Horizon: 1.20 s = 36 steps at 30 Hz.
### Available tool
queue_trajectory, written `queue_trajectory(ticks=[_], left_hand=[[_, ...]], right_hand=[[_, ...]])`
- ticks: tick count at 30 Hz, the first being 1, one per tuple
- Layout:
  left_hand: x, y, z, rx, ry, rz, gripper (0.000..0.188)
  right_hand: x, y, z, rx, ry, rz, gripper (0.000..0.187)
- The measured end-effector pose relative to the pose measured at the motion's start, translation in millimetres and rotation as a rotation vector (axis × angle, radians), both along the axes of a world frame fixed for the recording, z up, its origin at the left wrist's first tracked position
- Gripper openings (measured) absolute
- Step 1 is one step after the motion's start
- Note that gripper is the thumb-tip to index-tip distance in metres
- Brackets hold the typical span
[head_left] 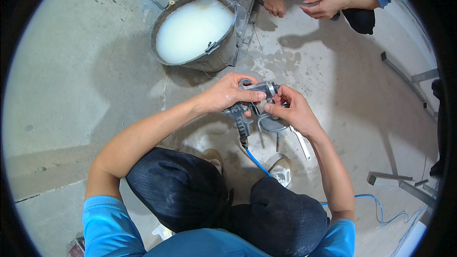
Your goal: The person assembles a spray gun using a bucket of white liquid and an adjustable wrench. They attach the cup, connect the air hose, and tighten fittings while a second person observes.
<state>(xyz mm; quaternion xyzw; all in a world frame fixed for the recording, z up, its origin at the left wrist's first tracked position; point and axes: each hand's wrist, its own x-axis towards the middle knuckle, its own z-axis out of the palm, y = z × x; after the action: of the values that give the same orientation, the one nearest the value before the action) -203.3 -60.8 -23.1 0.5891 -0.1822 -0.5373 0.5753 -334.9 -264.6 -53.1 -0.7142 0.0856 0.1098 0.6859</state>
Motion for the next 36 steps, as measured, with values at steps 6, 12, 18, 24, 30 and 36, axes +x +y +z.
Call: queue_trajectory(ticks=[6,12,18,24,30,36], left_hand=[[0.0,-1.6,1.5,0.023,-0.026,0.013,0.022],[-0.6,-0.9,-1.5,0.015,-0.007,0.009,0.022],[1.1,-0.5,3.8,0.004,-0.025,-0.006,0.023],[1.0,-0.4,2.5,0.025,-0.055,-0.059,0.021],[-2.2,-2.3,1.8,0.008,-0.052,-0.030,0.022],[-1.9,-2.7,11.6,-0.033,-0.034,0.036,0.020]], right_hand=[[1.9,-9.1,-6.3,0.238,0.143,0.030,0.021],[2.2,-2.0,-10.8,0.054,0.002,-0.010,0.020],[3.2,-7.8,0.4,0.191,0.122,0.053,0.020],[2.2,-13.1,2.3,0.157,0.119,0.100,0.018],[7.0,-5.4,4.7,-0.044,0.015,0.008,0.034],[8.3,-10.2,17.5,0.152,0.124,0.035,0.028]])
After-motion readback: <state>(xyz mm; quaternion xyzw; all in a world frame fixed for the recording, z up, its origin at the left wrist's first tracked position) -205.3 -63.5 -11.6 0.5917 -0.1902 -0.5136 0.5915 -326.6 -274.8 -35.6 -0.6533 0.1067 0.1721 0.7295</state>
